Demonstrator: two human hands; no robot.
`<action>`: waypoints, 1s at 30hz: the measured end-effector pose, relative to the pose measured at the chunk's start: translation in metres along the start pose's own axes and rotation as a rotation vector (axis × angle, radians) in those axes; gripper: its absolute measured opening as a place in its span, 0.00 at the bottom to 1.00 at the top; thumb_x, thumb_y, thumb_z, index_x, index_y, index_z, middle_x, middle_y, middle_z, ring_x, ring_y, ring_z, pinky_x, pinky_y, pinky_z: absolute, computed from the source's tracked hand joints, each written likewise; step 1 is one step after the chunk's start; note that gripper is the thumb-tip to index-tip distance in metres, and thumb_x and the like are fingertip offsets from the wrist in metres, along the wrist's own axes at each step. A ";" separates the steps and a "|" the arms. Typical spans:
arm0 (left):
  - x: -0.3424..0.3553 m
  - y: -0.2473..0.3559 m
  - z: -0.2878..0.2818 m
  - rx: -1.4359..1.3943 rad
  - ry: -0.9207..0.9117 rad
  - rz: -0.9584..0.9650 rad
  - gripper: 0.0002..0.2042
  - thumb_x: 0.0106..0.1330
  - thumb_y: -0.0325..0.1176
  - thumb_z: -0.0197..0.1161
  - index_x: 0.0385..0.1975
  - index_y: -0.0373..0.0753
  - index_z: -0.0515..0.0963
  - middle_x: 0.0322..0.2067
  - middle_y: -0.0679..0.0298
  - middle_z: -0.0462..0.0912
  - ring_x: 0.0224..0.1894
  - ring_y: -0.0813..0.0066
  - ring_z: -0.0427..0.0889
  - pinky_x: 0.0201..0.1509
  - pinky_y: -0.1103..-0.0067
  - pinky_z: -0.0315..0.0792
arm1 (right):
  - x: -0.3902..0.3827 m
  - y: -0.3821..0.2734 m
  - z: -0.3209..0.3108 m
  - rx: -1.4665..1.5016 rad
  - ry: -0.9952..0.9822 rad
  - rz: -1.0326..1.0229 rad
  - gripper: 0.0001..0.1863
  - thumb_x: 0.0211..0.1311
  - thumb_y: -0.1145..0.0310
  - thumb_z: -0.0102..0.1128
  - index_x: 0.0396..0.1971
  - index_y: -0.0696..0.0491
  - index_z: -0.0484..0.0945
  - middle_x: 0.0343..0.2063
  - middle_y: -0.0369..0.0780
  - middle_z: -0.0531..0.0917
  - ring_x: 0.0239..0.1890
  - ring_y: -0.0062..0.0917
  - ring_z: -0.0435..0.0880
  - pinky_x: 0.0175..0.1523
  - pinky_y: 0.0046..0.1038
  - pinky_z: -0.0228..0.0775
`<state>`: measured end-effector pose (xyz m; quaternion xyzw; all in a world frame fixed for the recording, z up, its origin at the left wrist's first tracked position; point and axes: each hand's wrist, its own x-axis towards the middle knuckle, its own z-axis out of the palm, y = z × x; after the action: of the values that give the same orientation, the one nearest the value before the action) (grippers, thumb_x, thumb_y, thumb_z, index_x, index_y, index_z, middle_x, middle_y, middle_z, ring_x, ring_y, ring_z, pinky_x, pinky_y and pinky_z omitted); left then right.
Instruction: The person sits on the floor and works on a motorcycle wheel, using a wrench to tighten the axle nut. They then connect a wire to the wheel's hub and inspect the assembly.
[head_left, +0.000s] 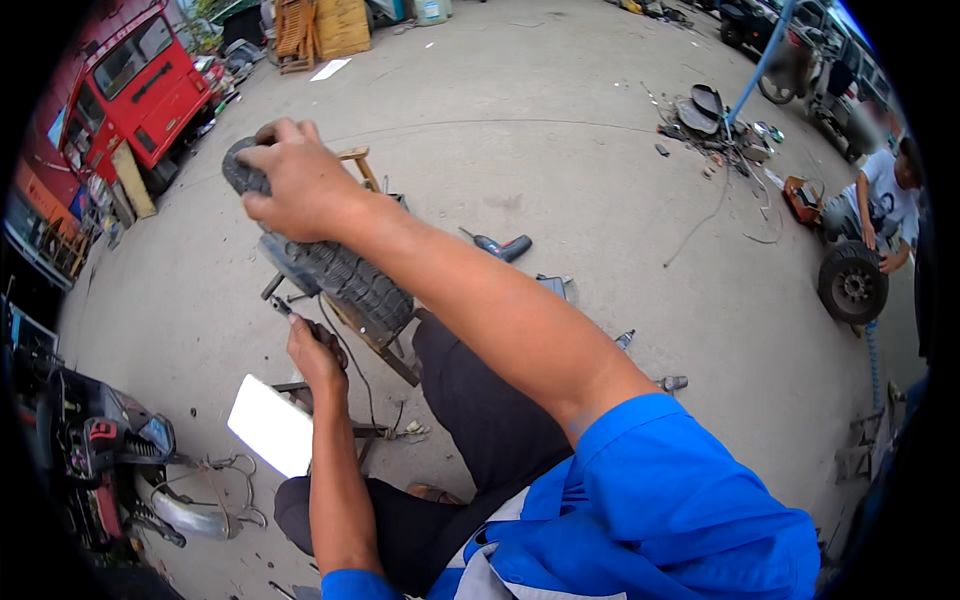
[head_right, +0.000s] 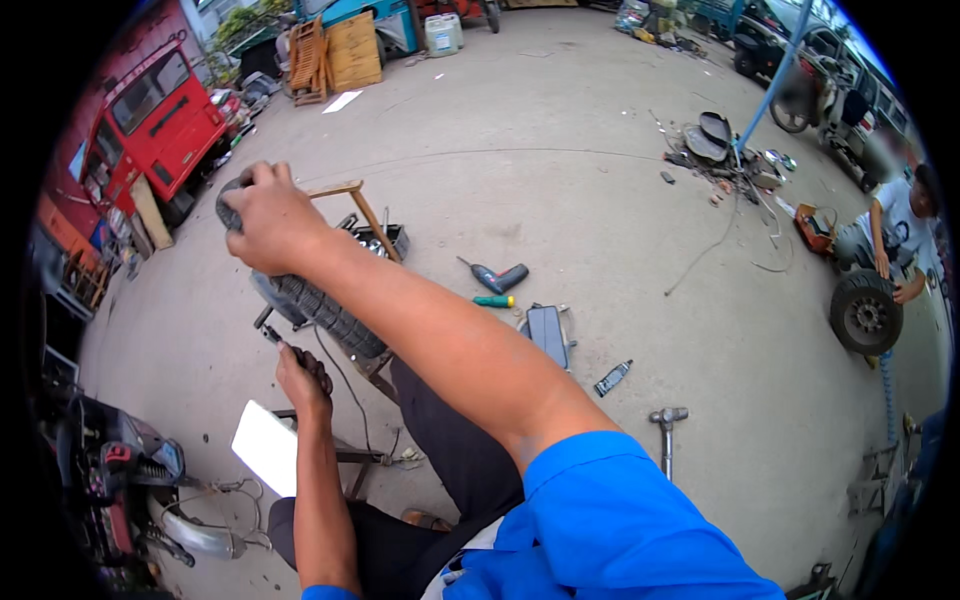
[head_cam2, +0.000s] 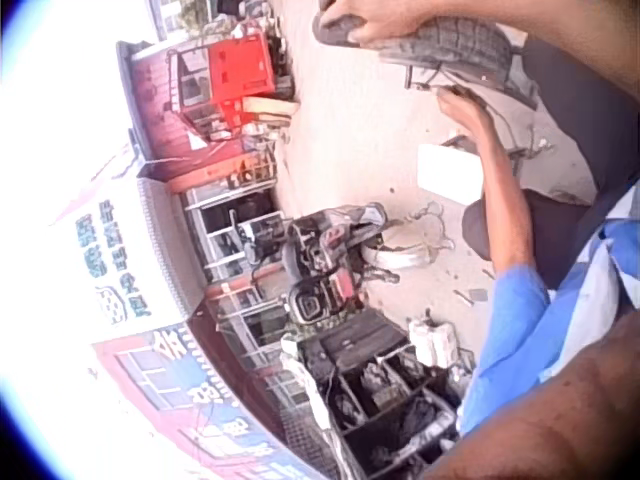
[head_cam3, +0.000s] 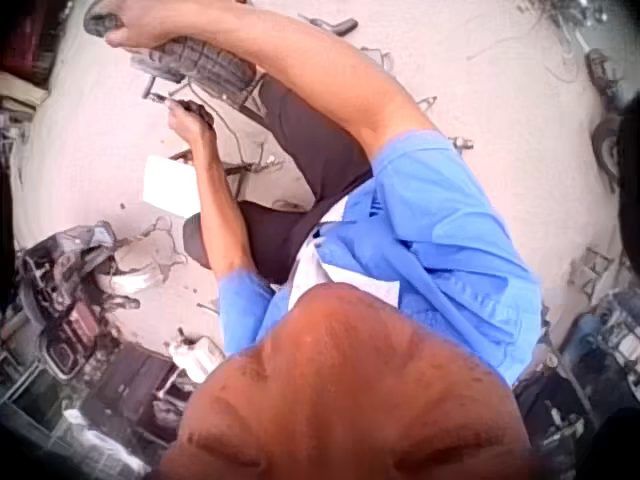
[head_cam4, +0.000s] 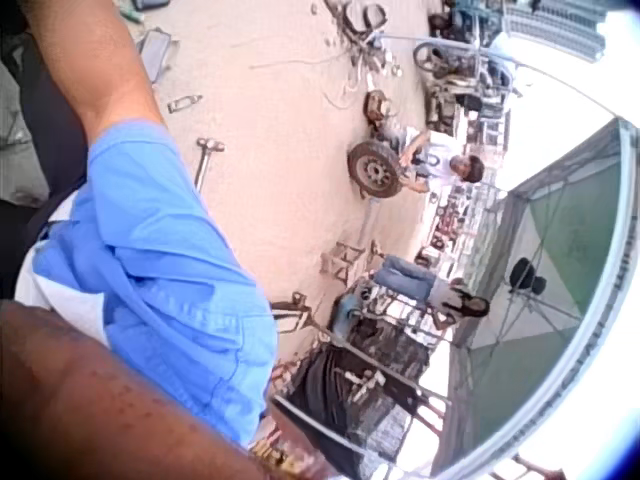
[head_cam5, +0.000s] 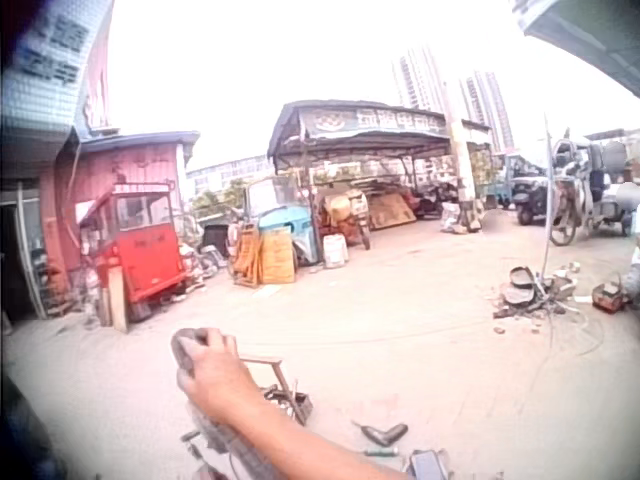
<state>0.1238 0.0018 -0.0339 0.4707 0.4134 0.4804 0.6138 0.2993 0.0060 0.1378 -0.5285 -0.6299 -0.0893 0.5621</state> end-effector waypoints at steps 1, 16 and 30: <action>0.003 -0.001 -0.001 0.012 -0.027 0.032 0.22 0.79 0.53 0.43 0.24 0.46 0.59 0.13 0.71 0.59 0.10 0.80 0.56 0.10 0.79 0.53 | 0.003 -0.001 -0.007 -0.027 -0.026 -0.007 0.22 0.52 0.62 0.63 0.48 0.54 0.83 0.55 0.54 0.75 0.60 0.50 0.68 0.63 0.44 0.69; 0.003 0.003 -0.016 0.046 0.028 0.094 0.23 0.79 0.53 0.42 0.23 0.45 0.60 0.13 0.71 0.61 0.09 0.81 0.56 0.10 0.79 0.51 | 0.008 -0.015 -0.004 -0.051 -0.084 -0.047 0.27 0.55 0.59 0.65 0.55 0.53 0.82 0.58 0.51 0.76 0.62 0.45 0.70 0.68 0.38 0.63; 0.009 0.019 -0.017 0.061 0.045 0.050 0.24 0.79 0.53 0.42 0.22 0.45 0.61 0.12 0.71 0.61 0.08 0.81 0.56 0.09 0.79 0.50 | 0.011 -0.018 0.000 -0.078 -0.119 -0.103 0.27 0.57 0.59 0.65 0.56 0.56 0.80 0.58 0.50 0.76 0.61 0.43 0.74 0.67 0.36 0.64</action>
<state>0.1055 0.0159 -0.0195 0.4883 0.4297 0.4935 0.5773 0.2878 0.0042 0.1555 -0.5213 -0.6844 -0.1112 0.4974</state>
